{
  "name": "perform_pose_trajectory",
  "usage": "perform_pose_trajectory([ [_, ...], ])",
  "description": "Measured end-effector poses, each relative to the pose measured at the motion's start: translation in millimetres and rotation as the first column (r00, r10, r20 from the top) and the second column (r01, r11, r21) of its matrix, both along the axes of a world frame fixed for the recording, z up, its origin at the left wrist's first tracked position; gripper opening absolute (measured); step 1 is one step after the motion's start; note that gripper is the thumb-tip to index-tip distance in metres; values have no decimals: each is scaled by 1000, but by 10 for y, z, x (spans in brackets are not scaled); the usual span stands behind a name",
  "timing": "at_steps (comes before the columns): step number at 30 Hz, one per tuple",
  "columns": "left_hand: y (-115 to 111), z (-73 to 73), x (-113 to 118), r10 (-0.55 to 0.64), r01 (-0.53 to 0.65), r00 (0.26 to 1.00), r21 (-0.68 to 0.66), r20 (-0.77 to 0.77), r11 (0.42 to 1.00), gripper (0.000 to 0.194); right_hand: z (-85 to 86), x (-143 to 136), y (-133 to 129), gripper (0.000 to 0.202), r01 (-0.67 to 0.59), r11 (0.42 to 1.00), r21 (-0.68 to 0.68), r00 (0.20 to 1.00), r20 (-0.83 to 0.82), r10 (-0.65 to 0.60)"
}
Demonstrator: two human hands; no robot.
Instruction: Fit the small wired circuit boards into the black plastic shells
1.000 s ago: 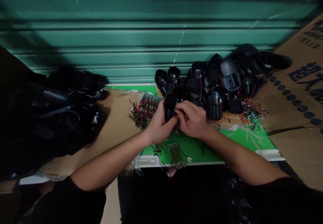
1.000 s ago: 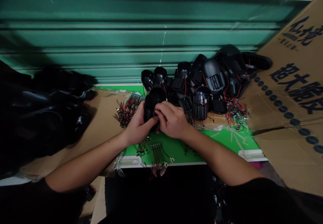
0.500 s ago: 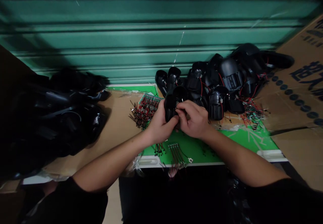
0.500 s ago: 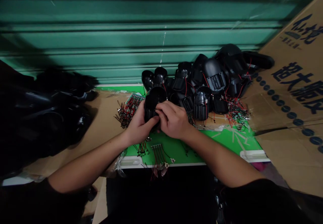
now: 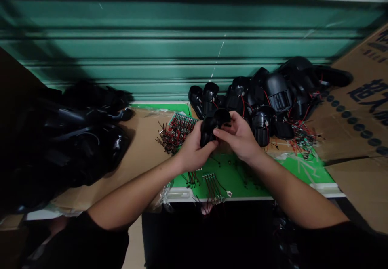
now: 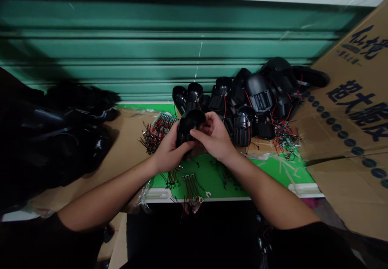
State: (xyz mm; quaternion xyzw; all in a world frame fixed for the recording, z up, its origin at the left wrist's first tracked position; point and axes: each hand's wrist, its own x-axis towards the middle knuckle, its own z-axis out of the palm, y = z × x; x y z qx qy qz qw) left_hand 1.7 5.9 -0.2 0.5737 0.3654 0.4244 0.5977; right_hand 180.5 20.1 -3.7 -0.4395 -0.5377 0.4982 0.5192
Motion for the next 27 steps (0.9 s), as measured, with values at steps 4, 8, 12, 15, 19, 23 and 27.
perform_pose_trajectory([
  [4, 9, 10, 24, -32, 36, 998, -82, 46, 996, 44, 26, 43, 37, 51, -115, 963, -245, 988, -126, 86],
  [8, 39, 18, 39, -53, 59, 997, -89, 62, 994, 34, 73, 30, 35, 41, -141, 938, -316, 963, -262, 57],
  [12, 59, 30, 30, -54, 65, 995, -134, 85, 989, 31, 127, 30, 21, 33, -145, 954, -263, 944, -326, 54],
  [15, 71, 44, 12, -29, 45, 995, -172, 96, 984, 32, 148, 35, 1, 34, -150, 959, -239, 949, -307, 73],
  [19, 87, 75, -16, 31, -12, 995, -196, 94, 981, 33, 149, 19, -21, 35, -185, 955, -230, 951, -287, 115],
  [23, 98, 115, -30, 81, -65, 994, -195, 76, 979, 30, 145, -9, -34, 35, -206, 950, -233, 949, -285, 135],
  [27, 113, 130, -41, 111, -93, 991, -200, 78, 975, 28, 133, -24, -49, 35, -207, 949, -238, 954, -263, 142],
])
